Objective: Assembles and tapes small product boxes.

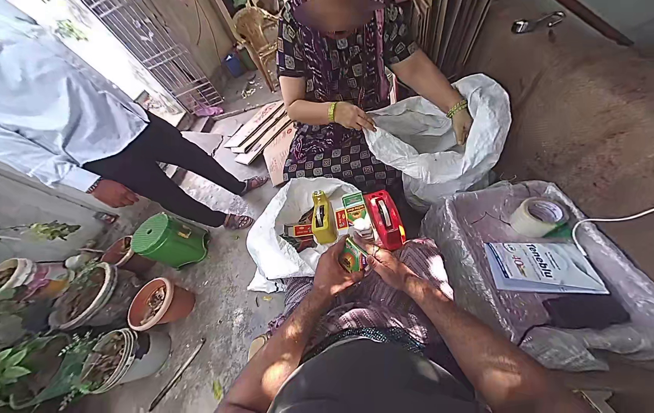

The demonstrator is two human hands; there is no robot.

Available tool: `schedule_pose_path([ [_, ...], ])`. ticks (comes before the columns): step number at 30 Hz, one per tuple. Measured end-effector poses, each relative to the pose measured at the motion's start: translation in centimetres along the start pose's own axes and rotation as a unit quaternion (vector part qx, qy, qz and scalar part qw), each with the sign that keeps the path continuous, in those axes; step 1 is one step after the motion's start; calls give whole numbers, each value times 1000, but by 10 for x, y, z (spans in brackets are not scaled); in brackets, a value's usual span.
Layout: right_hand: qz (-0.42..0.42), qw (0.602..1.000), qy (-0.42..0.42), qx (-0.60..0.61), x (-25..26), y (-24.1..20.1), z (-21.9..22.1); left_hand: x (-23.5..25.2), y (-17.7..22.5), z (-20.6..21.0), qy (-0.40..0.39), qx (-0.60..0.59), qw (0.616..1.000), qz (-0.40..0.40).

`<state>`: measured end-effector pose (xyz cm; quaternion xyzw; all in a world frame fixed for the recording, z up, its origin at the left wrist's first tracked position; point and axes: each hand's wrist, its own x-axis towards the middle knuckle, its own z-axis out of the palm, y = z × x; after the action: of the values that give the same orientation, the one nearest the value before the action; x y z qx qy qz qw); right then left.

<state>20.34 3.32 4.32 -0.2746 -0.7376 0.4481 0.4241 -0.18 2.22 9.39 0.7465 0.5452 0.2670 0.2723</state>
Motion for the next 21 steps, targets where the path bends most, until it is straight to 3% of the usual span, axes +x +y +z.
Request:
schedule_pose_path([
  [6,2,999,39,-13,1,-5,12,0,2,6,31,21,999,0],
  [11,-3,990,138,-19,2,1,19,-6,10,18,78,15,996,-34],
  [14,16,994,111,1,0,0,12,-3,3,19,34,-162,986,-19],
  [17,24,997,57,45,-4,2,7,0,-11,9,-86,-422,902,-34],
  [19,29,996,42,80,-3,3,9,-2,-25,2,-110,-483,866,-71],
  [21,44,993,38,104,-1,4,10,-6,-31,-3,-98,-496,856,-106],
])
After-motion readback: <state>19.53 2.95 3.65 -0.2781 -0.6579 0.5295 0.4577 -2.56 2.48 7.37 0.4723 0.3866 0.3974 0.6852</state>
